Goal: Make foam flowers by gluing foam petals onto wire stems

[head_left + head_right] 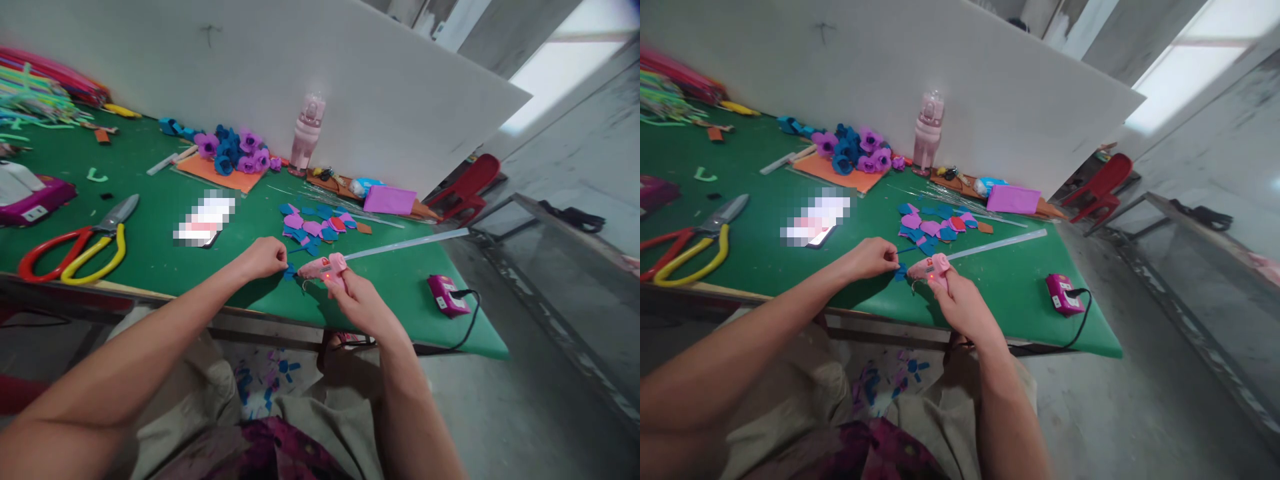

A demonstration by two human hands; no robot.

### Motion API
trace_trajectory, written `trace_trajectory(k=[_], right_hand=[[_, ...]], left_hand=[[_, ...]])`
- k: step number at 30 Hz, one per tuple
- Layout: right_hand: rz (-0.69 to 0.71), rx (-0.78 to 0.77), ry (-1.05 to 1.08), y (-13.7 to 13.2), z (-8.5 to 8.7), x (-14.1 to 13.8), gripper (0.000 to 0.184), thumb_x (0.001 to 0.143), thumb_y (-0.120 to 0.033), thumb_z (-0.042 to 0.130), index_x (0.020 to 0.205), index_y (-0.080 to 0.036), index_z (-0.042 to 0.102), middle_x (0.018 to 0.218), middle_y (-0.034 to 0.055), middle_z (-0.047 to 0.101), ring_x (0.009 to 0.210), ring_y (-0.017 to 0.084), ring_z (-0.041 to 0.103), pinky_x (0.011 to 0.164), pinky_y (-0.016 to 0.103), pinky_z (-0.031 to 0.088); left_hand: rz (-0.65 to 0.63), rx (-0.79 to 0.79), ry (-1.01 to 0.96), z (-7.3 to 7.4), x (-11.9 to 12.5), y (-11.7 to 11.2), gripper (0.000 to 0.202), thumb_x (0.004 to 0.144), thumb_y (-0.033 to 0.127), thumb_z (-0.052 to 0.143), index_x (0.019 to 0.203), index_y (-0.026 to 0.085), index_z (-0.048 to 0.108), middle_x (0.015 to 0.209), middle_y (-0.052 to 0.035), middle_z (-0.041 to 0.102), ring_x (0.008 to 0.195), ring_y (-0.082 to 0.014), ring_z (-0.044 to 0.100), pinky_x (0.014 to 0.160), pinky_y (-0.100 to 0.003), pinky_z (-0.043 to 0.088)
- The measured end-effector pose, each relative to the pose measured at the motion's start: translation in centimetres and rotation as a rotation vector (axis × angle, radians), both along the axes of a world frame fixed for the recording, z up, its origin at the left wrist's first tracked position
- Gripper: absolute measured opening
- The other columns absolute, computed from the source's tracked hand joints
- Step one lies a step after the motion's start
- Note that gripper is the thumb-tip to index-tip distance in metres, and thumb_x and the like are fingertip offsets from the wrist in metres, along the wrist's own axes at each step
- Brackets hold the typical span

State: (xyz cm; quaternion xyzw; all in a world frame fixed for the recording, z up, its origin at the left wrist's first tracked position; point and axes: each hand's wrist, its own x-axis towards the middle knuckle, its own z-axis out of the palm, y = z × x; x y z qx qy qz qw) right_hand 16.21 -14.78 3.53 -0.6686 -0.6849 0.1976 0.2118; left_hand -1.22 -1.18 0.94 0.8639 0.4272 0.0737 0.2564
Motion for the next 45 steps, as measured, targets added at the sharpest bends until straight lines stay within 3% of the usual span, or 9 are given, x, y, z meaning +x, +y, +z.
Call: trace_trajectory(k=[18, 36, 40, 45], right_hand=[[-0.024, -0.008, 0.000, -0.1, 0.2, 0.2, 0.033, 0.088, -0.039, 0.034, 0.103, -0.016, 0.052, 0.086, 0.0089, 0.064, 0.077, 0.020, 0.059, 0.066, 0.027, 0.040], [-0.038, -0.004, -0.021, 0.0, 0.1, 0.2, 0.032, 0.088, -0.039, 0.035, 0.097, -0.016, 0.054, 0.084, 0.0097, 0.064, 0.076, 0.020, 0.059, 0.063, 0.026, 0.040], [-0.058, -0.009, 0.064, 0.0, 0.2, 0.5, 0.031, 0.086, -0.042, 0.037, 0.090, -0.016, 0.055, 0.072, 0.0054, 0.062, 0.065, 0.017, 0.056, 0.057, 0.024, 0.039], [-0.122, -0.116, 0.361, -0.4, 1.1, 1.3, 0.036, 0.083, -0.049, 0.040, 0.079, -0.017, 0.054, 0.053, -0.0021, 0.052, 0.042, 0.009, 0.041, 0.042, 0.021, 0.032]], left_hand=[[-0.011, -0.005, 0.006, 0.0, 0.0, 0.1, 0.012, 0.066, 0.023, 0.058, 0.066, 0.015, 0.067, 0.062, -0.0040, 0.064, 0.057, -0.0131, 0.053, 0.053, -0.024, 0.033], [-0.004, -0.016, 0.012, 0.1, 0.0, 0.0, 0.013, 0.066, 0.023, 0.058, 0.066, 0.014, 0.066, 0.061, -0.0034, 0.062, 0.055, -0.0120, 0.051, 0.052, -0.023, 0.031], [0.003, -0.017, 0.016, 0.2, 0.0, -0.1, 0.013, 0.066, 0.022, 0.057, 0.066, 0.014, 0.067, 0.061, -0.0034, 0.063, 0.056, -0.0117, 0.051, 0.052, -0.023, 0.032], [0.002, -0.020, -0.001, 0.2, -0.1, -0.1, 0.014, 0.066, 0.023, 0.056, 0.067, 0.013, 0.067, 0.063, -0.0039, 0.063, 0.057, -0.0124, 0.052, 0.053, -0.023, 0.032]])
